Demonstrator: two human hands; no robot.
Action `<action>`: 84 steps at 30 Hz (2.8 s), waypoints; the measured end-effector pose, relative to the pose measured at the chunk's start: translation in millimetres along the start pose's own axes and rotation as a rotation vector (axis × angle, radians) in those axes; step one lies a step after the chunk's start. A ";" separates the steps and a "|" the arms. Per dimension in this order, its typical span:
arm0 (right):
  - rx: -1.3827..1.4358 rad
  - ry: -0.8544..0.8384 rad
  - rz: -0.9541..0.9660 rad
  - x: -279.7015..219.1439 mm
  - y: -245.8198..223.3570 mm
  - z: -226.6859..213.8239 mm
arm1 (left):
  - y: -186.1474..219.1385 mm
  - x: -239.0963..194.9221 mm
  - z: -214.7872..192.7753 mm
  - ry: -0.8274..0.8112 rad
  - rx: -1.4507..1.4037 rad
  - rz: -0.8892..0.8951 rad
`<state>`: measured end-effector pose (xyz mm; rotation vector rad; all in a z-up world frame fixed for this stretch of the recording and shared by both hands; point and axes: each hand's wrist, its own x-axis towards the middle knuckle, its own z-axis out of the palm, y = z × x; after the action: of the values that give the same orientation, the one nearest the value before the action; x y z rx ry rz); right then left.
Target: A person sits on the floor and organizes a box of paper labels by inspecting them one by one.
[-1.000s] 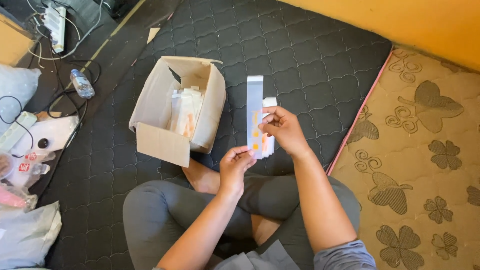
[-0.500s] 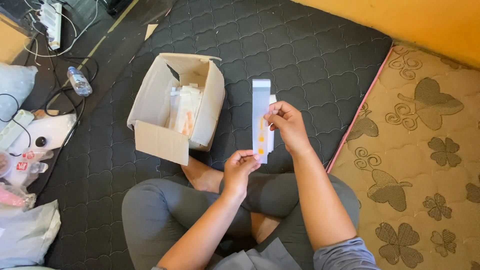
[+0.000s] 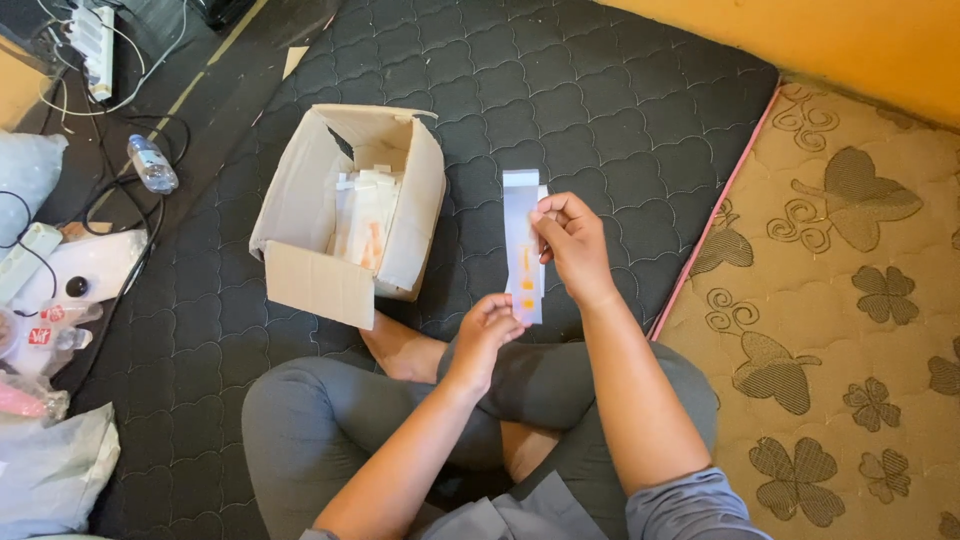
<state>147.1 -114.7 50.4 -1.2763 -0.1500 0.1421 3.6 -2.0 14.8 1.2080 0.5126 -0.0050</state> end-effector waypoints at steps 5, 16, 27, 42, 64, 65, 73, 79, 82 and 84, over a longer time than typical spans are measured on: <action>-0.026 -0.061 -0.010 -2.7 2.0 -0.3 | 20.3 38.0 3.7 0.046 0.071 0.172; -0.029 -0.109 -0.028 -1.6 3.6 2.9 | 48.1 42.3 24.8 0.241 0.103 0.316; -0.025 0.067 -0.064 7.4 10.6 -3.5 | 9.6 12.4 6.3 0.236 0.249 0.266; -0.157 0.271 0.198 41.9 93.7 -21.7 | -42.9 67.3 -23.2 0.210 0.481 0.153; -0.623 0.295 0.360 48.7 172.2 -44.6 | -42.2 85.4 -32.6 0.071 0.896 -0.007; -0.651 0.272 0.391 43.3 162.0 -38.0 | -46.6 87.9 -31.8 0.043 0.891 0.027; -0.575 0.205 0.454 42.6 134.4 -21.2 | -25.7 85.3 15.3 0.078 1.070 0.127; -0.554 0.128 0.534 36.0 119.6 -14.9 | -70.3 107.4 18.3 0.111 1.167 0.223; -0.582 0.104 0.518 39.6 126.0 -18.0 | -78.0 110.7 16.5 0.087 1.179 0.261; -0.644 0.101 0.503 45.1 144.0 -26.6 | -85.1 113.4 14.5 0.114 1.185 0.307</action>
<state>193.1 -90.3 -93.7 -1.9441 0.2380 0.4885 86.5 -16.5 -100.2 2.4505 0.4062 0.0257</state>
